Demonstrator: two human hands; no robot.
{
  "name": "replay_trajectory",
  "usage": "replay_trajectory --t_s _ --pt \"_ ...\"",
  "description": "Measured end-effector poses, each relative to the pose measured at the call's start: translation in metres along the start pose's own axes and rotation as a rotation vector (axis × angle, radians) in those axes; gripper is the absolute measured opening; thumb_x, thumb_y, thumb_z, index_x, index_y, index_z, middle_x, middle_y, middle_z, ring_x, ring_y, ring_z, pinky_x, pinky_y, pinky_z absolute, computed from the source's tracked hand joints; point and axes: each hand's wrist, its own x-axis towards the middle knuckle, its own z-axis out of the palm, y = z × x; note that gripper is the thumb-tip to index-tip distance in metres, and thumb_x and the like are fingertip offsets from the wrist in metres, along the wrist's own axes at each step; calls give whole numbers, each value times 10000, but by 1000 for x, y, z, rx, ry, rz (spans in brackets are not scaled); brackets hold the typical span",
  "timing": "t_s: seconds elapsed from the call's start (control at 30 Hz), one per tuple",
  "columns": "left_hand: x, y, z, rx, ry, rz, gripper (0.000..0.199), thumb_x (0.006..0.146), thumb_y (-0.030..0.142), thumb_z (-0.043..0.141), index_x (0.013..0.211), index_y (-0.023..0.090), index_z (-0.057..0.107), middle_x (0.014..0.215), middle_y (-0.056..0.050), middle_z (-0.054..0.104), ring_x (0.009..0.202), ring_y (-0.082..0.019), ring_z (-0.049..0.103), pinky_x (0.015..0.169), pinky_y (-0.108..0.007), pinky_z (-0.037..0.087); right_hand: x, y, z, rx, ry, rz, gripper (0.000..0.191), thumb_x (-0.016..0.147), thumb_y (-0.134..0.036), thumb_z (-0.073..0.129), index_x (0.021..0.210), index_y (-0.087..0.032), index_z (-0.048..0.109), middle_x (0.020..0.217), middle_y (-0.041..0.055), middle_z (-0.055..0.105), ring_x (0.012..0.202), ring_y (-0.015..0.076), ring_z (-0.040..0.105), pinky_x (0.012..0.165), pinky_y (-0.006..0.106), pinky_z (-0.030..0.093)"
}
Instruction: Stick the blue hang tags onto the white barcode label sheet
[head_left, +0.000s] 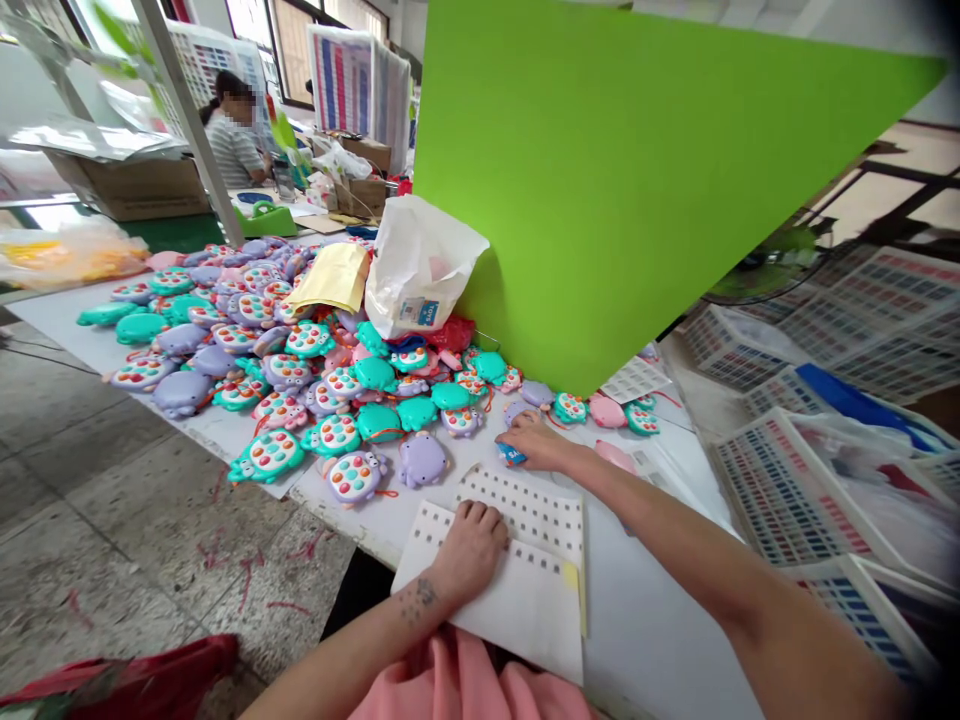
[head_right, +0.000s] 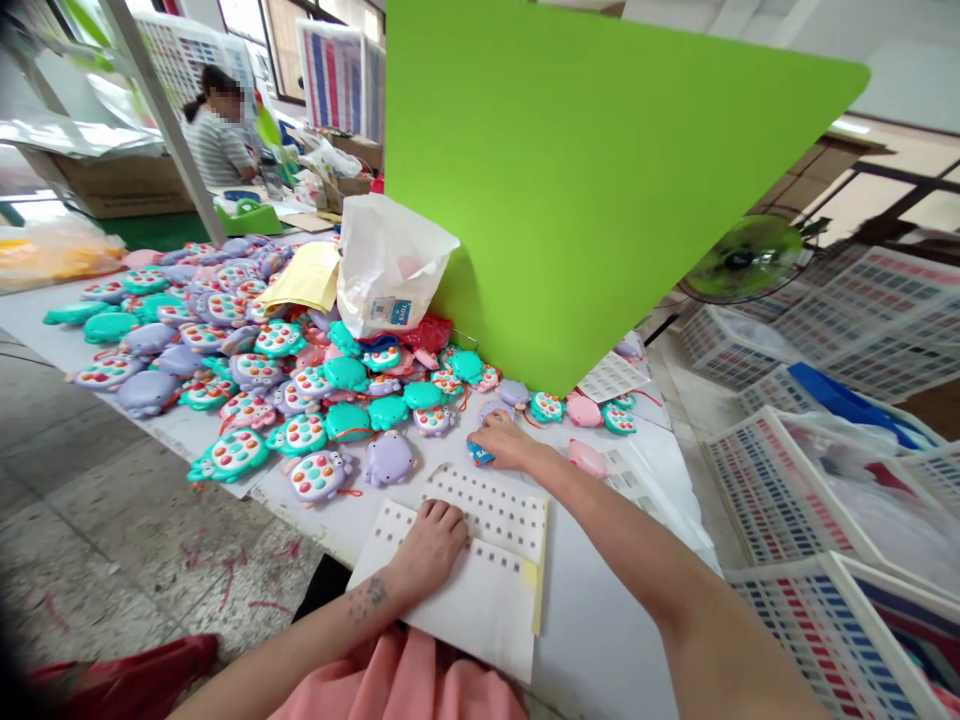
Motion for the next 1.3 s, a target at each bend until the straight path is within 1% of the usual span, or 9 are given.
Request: replay_trajectory --t_s 0.17,0.3,0.4,0.47,0.57,0.67,0.73,0.97,1.3 --pt "1 1 0 1 1 -7 150 915 255 430 866 170 545 894 -45 515 872 -212 437 786 -381 330 -10 3 -2 34 -1 -33 469 762 -215 588 1227 -248 539 1084 105 638 1101 280 440 940 401 255" --pt "0 0 -1 -2 5 -3 159 921 256 418 869 172 542 897 -41 516 872 -210 433 795 -381 328 -13 0 -3 55 -10 9 602 742 -239 641 1315 -262 455 1228 112 568 1208 298 389 979 429 252" --pt "0 0 -1 1 11 1 165 921 264 418 879 168 545 900 -45 516 877 -214 431 800 -389 326 -24 -3 -4 55 7 121 853 610 -255 765 1370 -245 378 1384 132 422 1300 352 284 1033 480 199" --pt "0 0 0 -4 16 6 164 919 260 419 880 166 547 902 -49 516 877 -218 431 795 -391 325 -33 -6 -5 109 85 242 941 588 -336 784 1398 -203 322 1427 153 355 1334 362 229 1055 482 191" --pt "0 -1 1 -19 23 11 153 916 238 416 877 167 546 900 -47 514 871 -220 430 793 -394 324 -43 -13 -8 311 178 485 914 662 -520 689 1389 -124 305 1391 194 392 1288 338 342 1010 435 317" --pt "0 -2 2 -30 22 15 140 912 218 417 889 166 545 896 -49 514 875 -221 430 793 -394 323 -39 -22 -10 520 74 732 855 666 -634 620 1298 -97 415 1256 211 530 1109 336 532 878 415 442" --pt "0 -2 2 -35 14 20 133 910 215 424 893 163 544 898 -53 515 879 -219 431 788 -390 323 -31 -26 -10 579 -13 816 837 642 -673 610 1240 -104 471 1194 202 579 1037 335 576 824 407 472" --pt "0 -3 2 -48 21 21 148 916 229 416 894 160 545 900 -53 517 875 -218 438 786 -393 318 -1 -30 -3 516 -77 920 782 602 -650 639 1153 -104 532 1117 199 626 983 343 606 732 368 499" --pt "-1 -4 2 -51 13 24 159 919 223 402 898 160 546 894 -50 516 871 -219 436 792 -392 320 9 -37 8 352 -141 924 665 622 -511 639 1138 -122 484 1010 175 658 916 328 632 660 331 460"
